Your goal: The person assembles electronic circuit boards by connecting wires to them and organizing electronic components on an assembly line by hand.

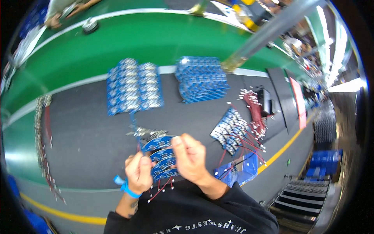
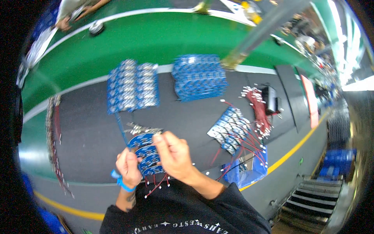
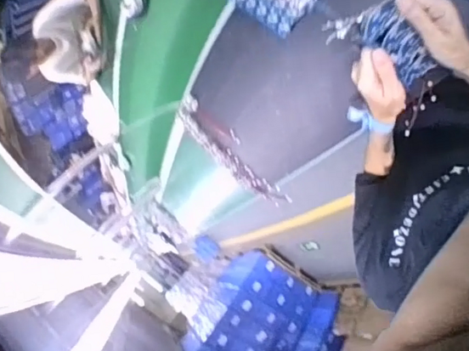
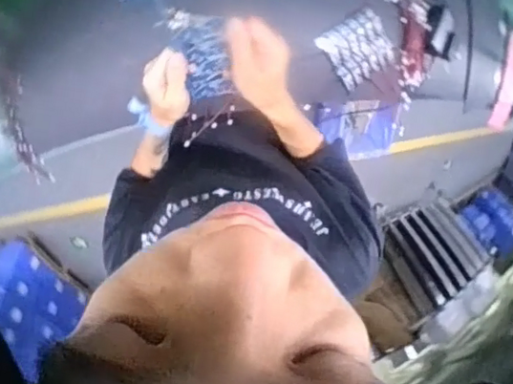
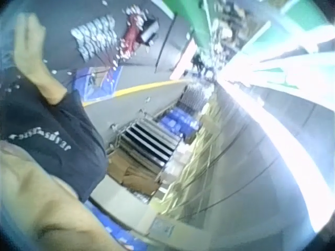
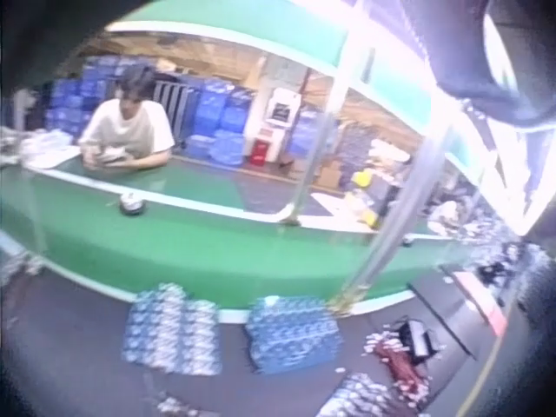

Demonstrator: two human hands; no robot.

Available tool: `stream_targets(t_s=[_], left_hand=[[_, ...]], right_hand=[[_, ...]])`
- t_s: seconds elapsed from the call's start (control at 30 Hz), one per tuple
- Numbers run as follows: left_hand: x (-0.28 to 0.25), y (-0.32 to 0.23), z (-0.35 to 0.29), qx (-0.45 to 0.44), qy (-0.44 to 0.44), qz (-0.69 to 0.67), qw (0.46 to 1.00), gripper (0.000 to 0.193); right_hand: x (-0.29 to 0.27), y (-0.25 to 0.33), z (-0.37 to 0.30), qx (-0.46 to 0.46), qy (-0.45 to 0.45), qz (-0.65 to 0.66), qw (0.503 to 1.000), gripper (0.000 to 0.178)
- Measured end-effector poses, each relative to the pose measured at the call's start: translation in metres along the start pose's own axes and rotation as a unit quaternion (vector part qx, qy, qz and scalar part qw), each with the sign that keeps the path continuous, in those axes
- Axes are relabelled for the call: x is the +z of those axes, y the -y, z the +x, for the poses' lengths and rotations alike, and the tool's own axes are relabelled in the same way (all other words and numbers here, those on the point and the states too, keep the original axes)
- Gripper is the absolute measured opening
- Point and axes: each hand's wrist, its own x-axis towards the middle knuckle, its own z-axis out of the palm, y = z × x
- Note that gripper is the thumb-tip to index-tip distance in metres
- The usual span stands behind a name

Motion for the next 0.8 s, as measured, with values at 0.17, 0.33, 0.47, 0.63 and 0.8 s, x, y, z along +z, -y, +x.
stream_targets(t_s=[0.17, 0.33, 0.47, 0.63, 0.8], left_hand=[[0.003, 0.003, 0.008, 0.010, 0.045, -0.134, 0.990, 0.036], [0.011, 0.001, -0.004, -0.128, 0.030, -0.309, 0.942, 0.044], [0.007, 0.005, -0.005, -0.142, 0.060, -0.320, 0.935, 0.043], [0.005, 0.003, -0.003, -0.084, 0.083, -0.205, 0.971, 0.036], [0.008, -0.008, 0.000, -0.154, 0.069, -0.201, 0.965, 0.030]], right_hand=[[-0.012, -0.006, 0.003, -0.073, 0.022, -0.010, 0.997, 0.032], [-0.013, -0.017, 0.003, -0.018, 0.056, 0.075, 0.995, 0.032], [-0.006, -0.007, -0.003, 0.016, 0.032, 0.152, 0.988, 0.031], [0.000, 0.004, 0.001, -0.038, -0.037, 0.034, 0.998, 0.036], [-0.006, 0.002, 0.004, -0.021, -0.033, 0.035, 0.999, 0.031]])
